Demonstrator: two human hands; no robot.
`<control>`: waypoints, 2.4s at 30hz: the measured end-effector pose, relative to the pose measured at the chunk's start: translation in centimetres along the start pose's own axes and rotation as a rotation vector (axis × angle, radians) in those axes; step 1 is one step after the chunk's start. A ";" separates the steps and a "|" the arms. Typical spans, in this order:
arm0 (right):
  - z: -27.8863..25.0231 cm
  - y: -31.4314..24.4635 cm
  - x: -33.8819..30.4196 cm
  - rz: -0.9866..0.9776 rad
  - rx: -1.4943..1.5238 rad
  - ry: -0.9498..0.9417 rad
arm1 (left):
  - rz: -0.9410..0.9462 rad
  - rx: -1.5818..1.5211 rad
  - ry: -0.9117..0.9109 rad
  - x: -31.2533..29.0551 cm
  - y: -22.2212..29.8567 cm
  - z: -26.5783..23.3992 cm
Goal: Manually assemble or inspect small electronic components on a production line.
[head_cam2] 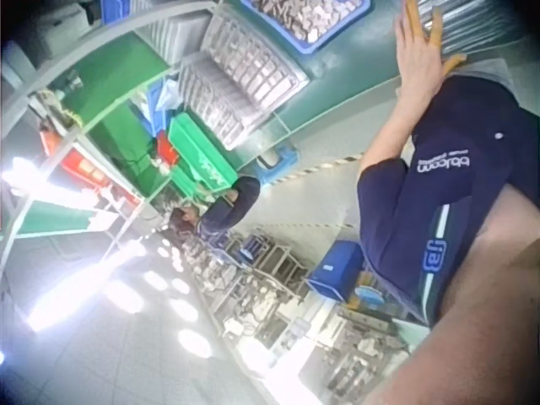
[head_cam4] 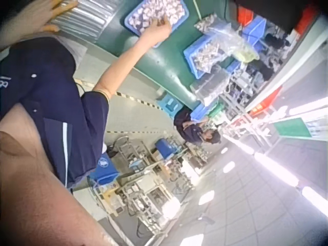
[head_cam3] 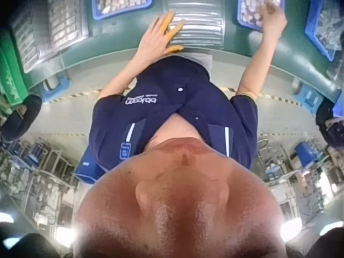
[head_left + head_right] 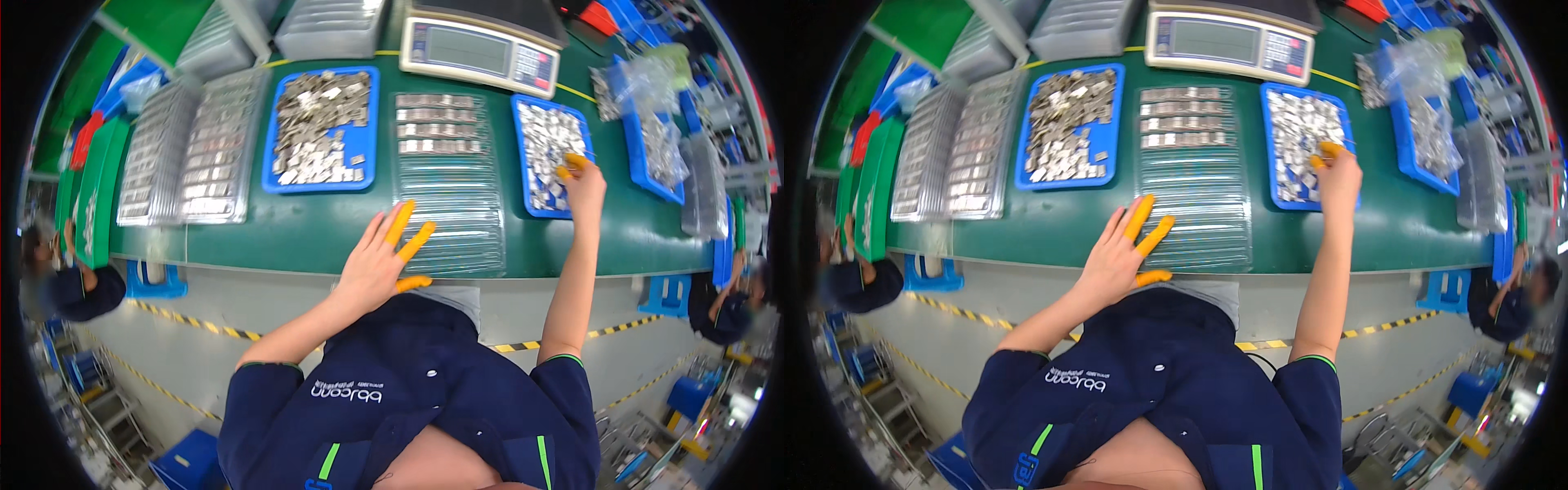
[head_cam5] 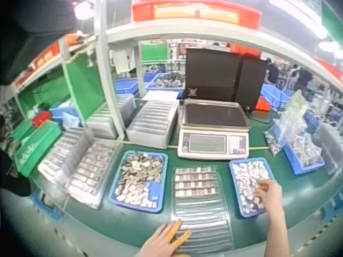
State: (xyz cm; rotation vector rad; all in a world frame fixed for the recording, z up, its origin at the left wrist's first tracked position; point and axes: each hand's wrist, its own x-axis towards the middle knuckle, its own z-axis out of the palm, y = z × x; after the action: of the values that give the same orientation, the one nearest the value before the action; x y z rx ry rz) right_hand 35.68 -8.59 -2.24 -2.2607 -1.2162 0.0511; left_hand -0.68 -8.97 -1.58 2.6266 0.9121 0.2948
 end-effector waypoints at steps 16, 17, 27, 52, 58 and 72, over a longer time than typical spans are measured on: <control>2.4 -2.4 0.0 0.081 0.079 0.238 | 0.038 -0.284 0.114 2.5 -1.5 -2.2; 1.8 -3.0 -0.3 0.095 0.066 0.245 | 0.014 -0.246 0.233 3.0 -1.6 -3.5; 0.6 -4.1 -0.3 0.136 -0.004 0.299 | -0.302 -0.024 0.393 5.8 -10.7 -5.4; 0.7 -2.9 0.4 0.157 -0.124 -0.036 | -0.658 -1.203 0.333 6.5 -7.2 -3.4; 1.2 -2.0 0.1 0.209 0.002 0.018 | -0.506 -1.292 0.425 6.6 -6.9 -3.5; -1.6 -7.1 -2.5 0.144 -0.140 0.327 | -0.518 -1.643 0.378 6.7 -2.6 -2.0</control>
State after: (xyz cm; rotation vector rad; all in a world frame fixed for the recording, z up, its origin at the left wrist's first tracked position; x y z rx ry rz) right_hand 29.27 -8.24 2.09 -2.3573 -0.9088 -0.3466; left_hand 2.40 -2.34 -0.16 0.8199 0.8056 0.9005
